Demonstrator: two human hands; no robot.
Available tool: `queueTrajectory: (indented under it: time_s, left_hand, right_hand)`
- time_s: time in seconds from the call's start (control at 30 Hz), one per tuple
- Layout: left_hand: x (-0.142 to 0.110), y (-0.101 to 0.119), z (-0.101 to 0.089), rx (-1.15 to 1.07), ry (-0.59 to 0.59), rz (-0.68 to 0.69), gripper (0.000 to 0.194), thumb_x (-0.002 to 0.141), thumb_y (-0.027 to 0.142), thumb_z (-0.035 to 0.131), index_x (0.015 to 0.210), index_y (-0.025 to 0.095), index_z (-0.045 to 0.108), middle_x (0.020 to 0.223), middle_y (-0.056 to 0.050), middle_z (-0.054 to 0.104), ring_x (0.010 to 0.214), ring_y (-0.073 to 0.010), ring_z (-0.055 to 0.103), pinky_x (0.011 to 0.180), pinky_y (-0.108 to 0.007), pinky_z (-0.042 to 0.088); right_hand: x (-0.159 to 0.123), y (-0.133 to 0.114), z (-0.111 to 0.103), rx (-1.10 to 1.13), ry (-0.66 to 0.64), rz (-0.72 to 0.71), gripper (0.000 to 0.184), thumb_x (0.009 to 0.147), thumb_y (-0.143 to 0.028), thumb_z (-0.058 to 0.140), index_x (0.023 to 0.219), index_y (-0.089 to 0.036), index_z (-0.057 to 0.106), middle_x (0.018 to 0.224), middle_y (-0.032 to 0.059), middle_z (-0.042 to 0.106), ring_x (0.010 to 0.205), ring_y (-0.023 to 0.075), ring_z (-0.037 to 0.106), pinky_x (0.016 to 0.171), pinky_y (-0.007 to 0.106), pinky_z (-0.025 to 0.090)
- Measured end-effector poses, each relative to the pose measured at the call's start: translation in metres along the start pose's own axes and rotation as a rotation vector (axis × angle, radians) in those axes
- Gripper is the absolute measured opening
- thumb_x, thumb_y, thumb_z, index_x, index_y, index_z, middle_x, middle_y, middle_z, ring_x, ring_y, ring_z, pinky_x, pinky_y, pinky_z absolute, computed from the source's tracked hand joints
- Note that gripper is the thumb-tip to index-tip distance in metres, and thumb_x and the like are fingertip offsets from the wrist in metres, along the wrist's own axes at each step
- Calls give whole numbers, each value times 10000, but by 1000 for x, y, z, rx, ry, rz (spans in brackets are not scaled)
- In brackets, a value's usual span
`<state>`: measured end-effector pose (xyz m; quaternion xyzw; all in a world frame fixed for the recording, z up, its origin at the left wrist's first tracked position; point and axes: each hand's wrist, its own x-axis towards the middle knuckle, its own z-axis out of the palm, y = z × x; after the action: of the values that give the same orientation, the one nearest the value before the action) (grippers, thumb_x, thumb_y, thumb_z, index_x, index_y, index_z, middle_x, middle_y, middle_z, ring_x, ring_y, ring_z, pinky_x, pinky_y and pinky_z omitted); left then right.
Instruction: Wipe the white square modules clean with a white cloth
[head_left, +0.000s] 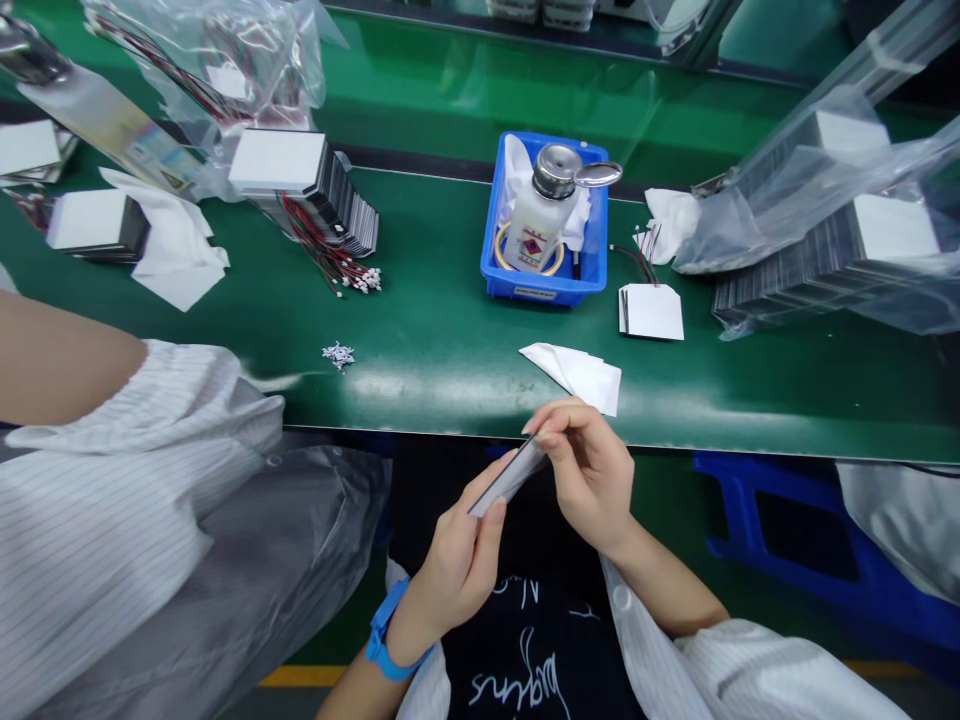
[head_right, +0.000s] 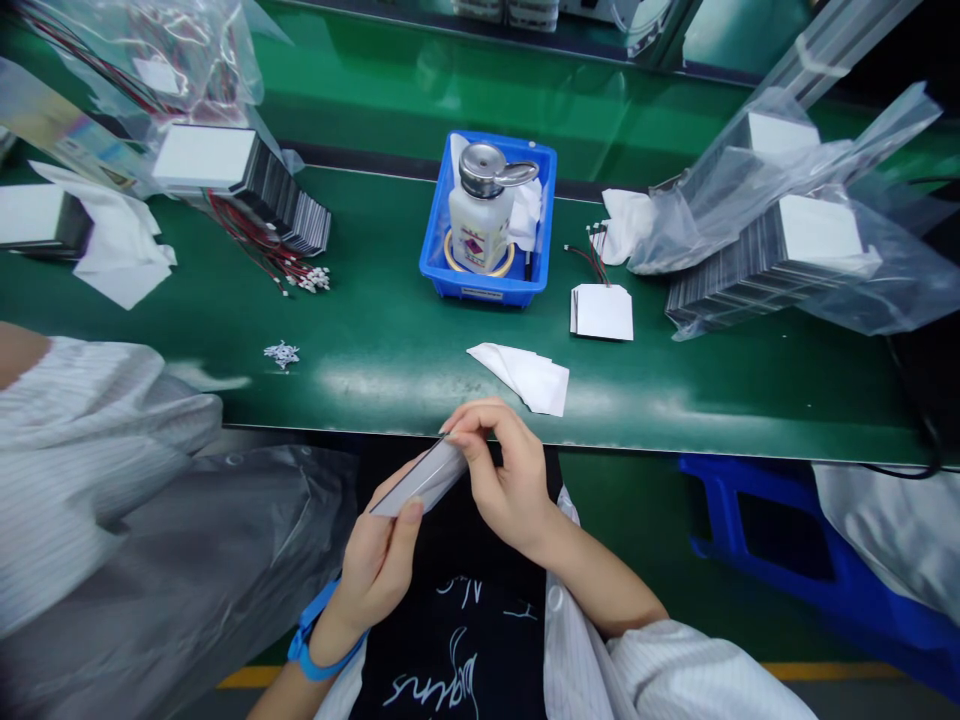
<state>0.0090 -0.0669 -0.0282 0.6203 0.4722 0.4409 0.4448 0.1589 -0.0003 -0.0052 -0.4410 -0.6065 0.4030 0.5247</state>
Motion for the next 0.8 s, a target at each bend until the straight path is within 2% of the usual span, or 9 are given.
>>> queueTrajectory:
  time_s: [0.3,0.5,0.67,0.8]
  left_hand:
    - [-2,-2,0,-46,16,-58,488,1003,160,454,1480,256,420,1423,-78,573,1291,-231,569,1067,-325,503]
    - [-3,-1,-2,-119,27,-130,454,1015,186,445,1462,265,451,1361,-64,626,1248,-215,604,1011,-270,532]
    - [-10,-8,-7,-136,30,-153,414,1011,204,458,1417,260,511,1334,-55,644,1248,-231,602,1012,-291,541]
    - [-19,-12,-15,-100,11,-143,456,1001,183,466,1448,270,471,1319,-44,655,1229,-231,617,997,-293,559]
  right_hand:
    - [1,-2,1,133,26,121,110,978,-196,521,875,-215,554,847,2,610,767,119,570,667,250,456]
    - [6,4,-7,344,69,259,147,993,-267,528,869,-208,578,810,-12,558,622,84,476,616,257,384]
    - [9,7,-10,678,-148,398,137,958,-329,596,868,-227,596,853,-9,575,591,76,462,578,252,347]
    - [9,6,-6,759,-236,431,157,914,-402,653,964,-255,625,893,3,580,590,82,451,568,257,350]
